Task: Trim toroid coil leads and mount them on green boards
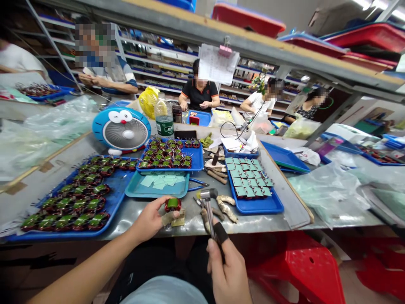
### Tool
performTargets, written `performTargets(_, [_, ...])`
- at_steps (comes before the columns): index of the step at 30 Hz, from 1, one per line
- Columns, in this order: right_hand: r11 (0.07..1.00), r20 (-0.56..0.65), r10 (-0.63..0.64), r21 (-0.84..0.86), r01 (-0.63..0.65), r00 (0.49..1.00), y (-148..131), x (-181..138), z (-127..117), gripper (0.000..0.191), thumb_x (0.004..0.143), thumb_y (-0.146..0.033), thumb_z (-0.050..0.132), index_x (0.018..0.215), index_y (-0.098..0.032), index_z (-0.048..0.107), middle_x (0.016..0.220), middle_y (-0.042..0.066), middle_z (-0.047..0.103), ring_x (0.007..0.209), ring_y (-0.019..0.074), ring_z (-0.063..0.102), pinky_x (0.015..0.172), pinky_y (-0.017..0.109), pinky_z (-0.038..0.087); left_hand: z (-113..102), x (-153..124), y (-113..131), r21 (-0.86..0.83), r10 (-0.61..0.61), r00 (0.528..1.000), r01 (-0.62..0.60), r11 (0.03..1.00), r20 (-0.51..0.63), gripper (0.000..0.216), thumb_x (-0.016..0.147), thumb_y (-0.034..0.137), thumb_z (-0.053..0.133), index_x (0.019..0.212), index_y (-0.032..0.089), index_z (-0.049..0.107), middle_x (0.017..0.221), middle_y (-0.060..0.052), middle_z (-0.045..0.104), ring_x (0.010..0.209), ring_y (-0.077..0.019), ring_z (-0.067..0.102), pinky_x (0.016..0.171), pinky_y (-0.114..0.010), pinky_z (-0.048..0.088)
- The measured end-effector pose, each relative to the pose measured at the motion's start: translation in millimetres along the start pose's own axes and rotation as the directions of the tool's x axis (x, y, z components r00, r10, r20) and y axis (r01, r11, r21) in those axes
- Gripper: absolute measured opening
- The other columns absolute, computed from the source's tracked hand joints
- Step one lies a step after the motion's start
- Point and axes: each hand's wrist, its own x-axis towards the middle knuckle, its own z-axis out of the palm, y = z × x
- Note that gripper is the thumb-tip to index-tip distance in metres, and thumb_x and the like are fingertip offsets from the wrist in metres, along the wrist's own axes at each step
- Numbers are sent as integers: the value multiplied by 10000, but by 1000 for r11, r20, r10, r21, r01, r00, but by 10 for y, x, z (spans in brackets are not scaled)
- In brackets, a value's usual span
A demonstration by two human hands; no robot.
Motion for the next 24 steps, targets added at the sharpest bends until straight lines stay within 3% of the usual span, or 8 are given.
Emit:
performTargets(2, [976,64,-165,-134,173,984,-91,56,-65,430,1028,-454,559,1386,-244,672,793,64,710,712,239,702,712,334,617,-78,11,102,41,39,999,-39,998,0,297,902,442,744,1107,232,700,1084,-51,756,1003,-257,695,912,-347,528])
performTargets(5, [919,177,-280,-234,316,944,-181,134,-131,407,1029,-392,557,1402,-276,673,1041,121,777,1013,317,748,957,424,593,-164,23,217,103,89,996,-90,991,9,275,885,426,764,1084,242,714,1101,-60,757,1013,-267,686,924,-358,505])
performTargets(8, [884,122,-337,-299,358,934,-244,173,-195,423,1036,-365,543,1441,-286,641,1049,121,791,976,312,770,894,396,628,-210,27,296,167,137,990,-139,976,24,275,886,454,764,1065,249,725,1038,-50,760,960,-255,682,892,-352,493])
performTargets(12, [734,324,-458,-388,558,828,-444,197,-323,462,1036,-288,527,1494,-300,584,994,104,801,741,253,782,755,322,659,-236,48,356,299,184,983,-173,938,-8,290,855,486,790,1002,240,746,892,-46,730,875,-260,653,829,-372,454])
performTargets(16, [602,315,-544,-499,623,778,-666,212,-406,582,1034,-263,546,1600,-332,428,1127,115,799,781,263,806,670,271,654,-289,79,404,412,228,973,-198,889,-24,266,841,488,797,931,242,750,866,-47,730,863,-266,641,837,-396,420])
performTargets(19, [482,419,-586,-508,714,694,-705,243,-373,622,1038,-213,483,1640,-291,348,995,137,809,688,274,798,586,284,648,-338,79,466,468,249,968,-214,857,-14,225,842,449,786,894,235,738,835,-50,719,843,-273,632,833,-411,409])
performTargets(21, [441,486,-588,-477,760,647,-713,265,-358,633,1033,-179,442,1647,-283,329,991,145,804,731,286,806,636,314,660,-361,67,504,492,252,968,-217,843,-4,205,844,425,772,839,228,716,800,-47,705,812,-270,624,813,-413,405])
performTargets(24, [409,443,-603,-542,734,664,-754,286,-371,680,1027,-187,473,1664,-303,265,1072,144,800,769,283,802,643,308,645,-375,51,538,514,248,969,-206,832,-13,219,837,434,761,807,228,696,802,-50,703,807,-267,617,815,-418,402])
